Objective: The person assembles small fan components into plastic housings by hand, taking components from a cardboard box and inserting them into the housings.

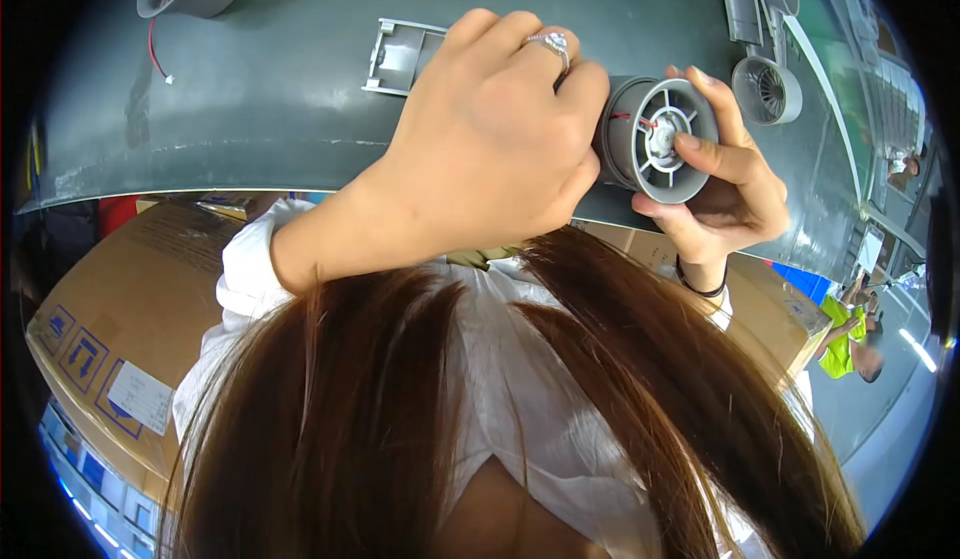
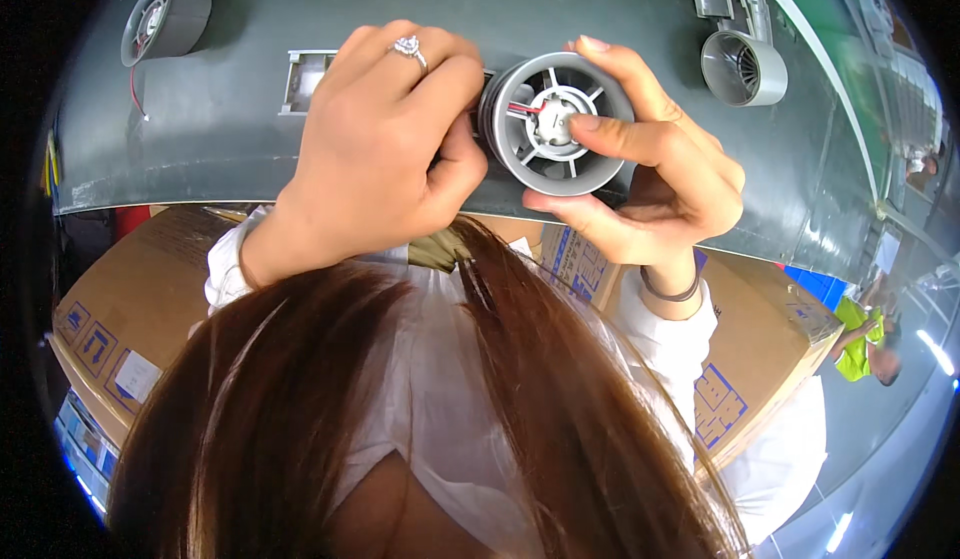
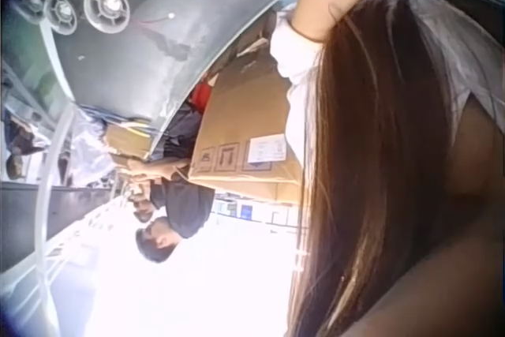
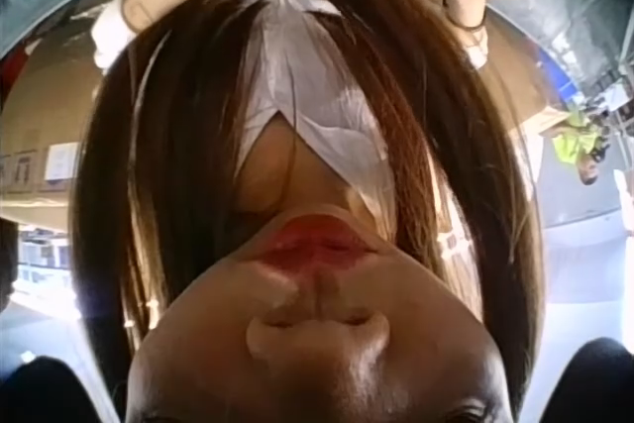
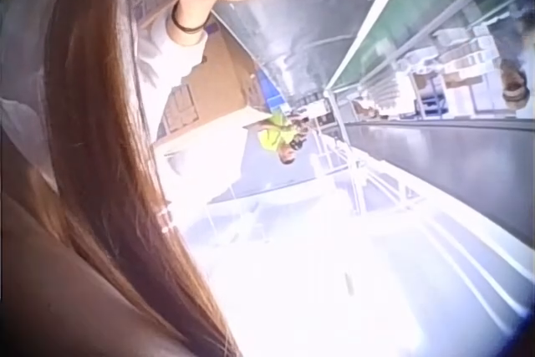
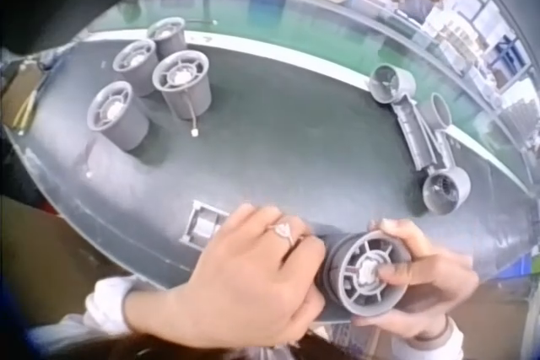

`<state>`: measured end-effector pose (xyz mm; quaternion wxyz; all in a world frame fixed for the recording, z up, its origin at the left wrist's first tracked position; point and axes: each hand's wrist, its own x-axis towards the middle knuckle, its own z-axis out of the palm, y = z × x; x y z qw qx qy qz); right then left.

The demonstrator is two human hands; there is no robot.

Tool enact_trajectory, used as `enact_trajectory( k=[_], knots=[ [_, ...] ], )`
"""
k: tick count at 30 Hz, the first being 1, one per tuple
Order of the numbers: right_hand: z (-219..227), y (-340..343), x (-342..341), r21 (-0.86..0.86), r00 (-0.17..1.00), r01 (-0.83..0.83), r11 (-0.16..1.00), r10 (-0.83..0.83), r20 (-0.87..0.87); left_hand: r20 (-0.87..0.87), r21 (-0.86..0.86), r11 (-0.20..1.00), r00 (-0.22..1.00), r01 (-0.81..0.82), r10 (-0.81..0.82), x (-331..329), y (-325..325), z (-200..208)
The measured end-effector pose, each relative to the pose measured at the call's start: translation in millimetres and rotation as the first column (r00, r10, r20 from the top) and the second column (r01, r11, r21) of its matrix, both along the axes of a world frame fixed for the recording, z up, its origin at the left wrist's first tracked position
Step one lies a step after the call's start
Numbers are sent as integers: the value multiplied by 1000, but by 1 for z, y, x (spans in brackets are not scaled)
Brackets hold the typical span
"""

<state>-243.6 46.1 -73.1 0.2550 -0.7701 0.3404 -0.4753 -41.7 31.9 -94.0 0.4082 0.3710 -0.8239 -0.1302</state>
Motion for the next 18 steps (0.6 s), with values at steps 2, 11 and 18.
enact_trajectory(
  k=[2,11,18],
  knots=[
    [-1,0,1,29,1000,2,1000,-3,24,15,-3,1000,1000,13,-13,2,2,1],
    [-14,22,12,64,997,-27,998,23,71,-17,-153,987,998,59,-62,6,8,-11],
    [-28,38,25,77,969,-61,995,40,245,31,-419,908,999,-5,19,9,12,-12]
  ],
)
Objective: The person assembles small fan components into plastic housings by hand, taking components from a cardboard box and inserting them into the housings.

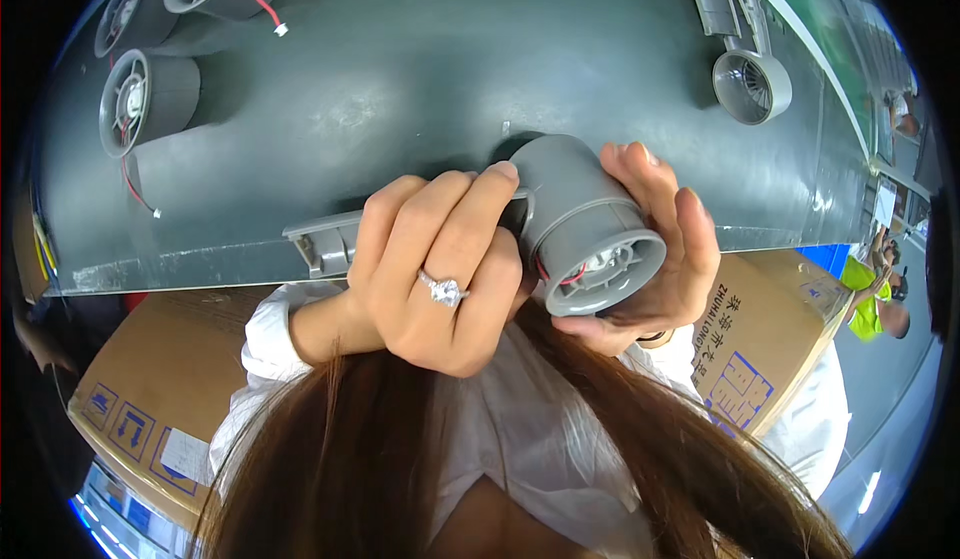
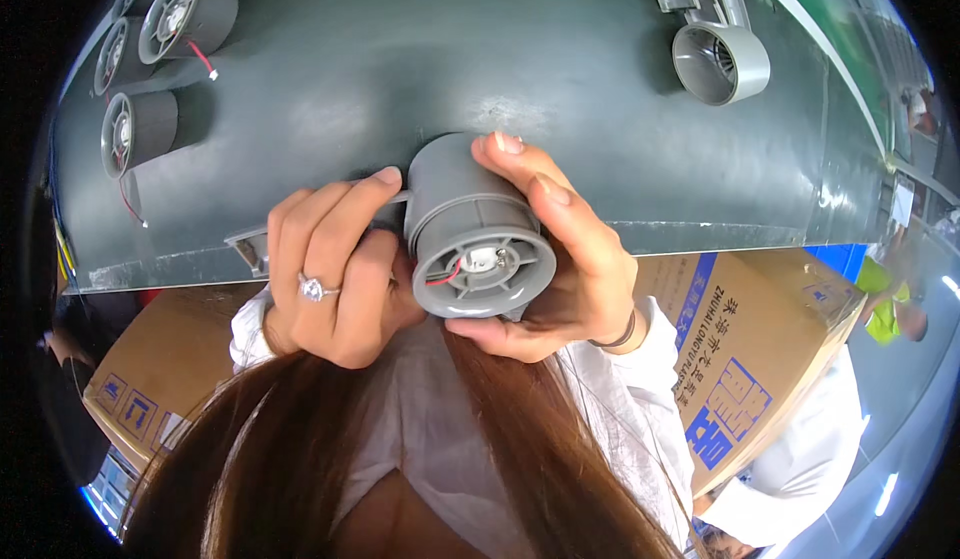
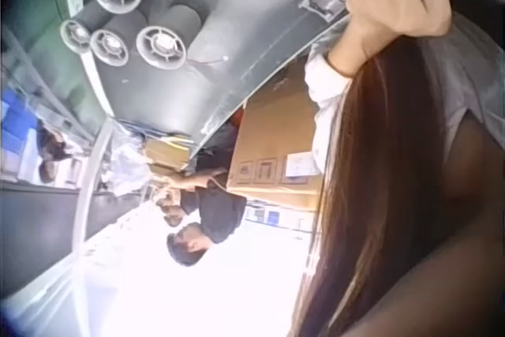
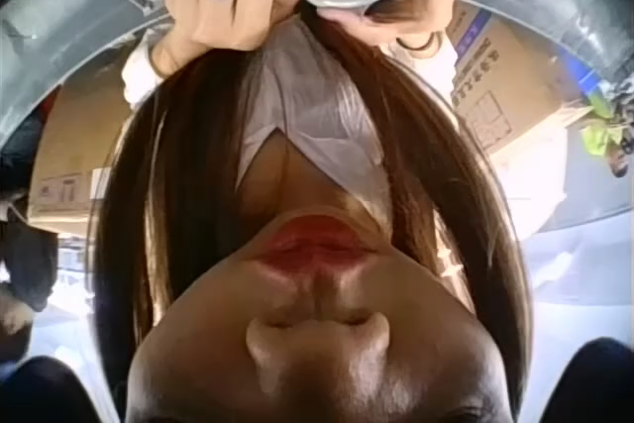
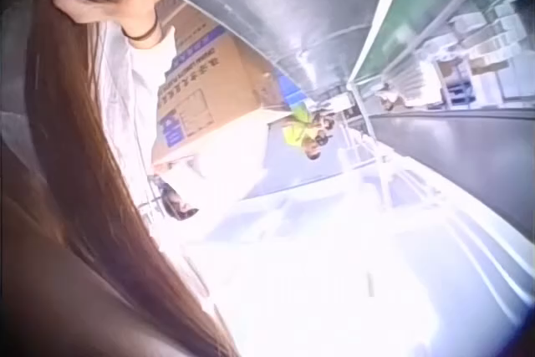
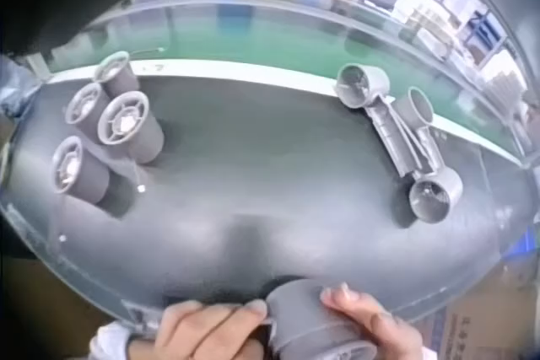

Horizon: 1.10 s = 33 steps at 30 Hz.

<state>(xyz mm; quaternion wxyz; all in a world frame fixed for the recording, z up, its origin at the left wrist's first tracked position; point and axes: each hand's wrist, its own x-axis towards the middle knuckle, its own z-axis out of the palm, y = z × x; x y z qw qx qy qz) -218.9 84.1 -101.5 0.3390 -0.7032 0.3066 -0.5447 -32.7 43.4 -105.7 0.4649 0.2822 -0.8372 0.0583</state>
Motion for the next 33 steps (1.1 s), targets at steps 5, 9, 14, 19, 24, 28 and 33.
enact_trajectory(
  k=[5,9,14,19,24,28,33],
  knots=[
    [-7,3,0,-22,998,48,999,-47,51,20,-14,999,999,29,-28,-1,-2,0],
    [-11,-2,1,-74,998,56,996,-53,46,15,3,1000,1000,7,-7,-2,-1,0],
    [6,-7,2,-73,989,117,990,-123,-84,7,74,997,1000,1,-1,-2,-3,3],
    [23,-20,-9,198,940,76,977,-4,-340,44,369,928,996,59,-81,6,-12,10],
    [17,-23,-8,220,940,121,968,-41,-339,118,497,867,989,18,-88,15,-15,26],
    [12,-26,-9,158,921,112,981,-43,-387,120,518,856,989,13,-88,19,-16,28],
    [6,-27,-5,101,942,142,985,-103,-320,173,541,841,980,-14,-95,25,-16,29]
  ],
)
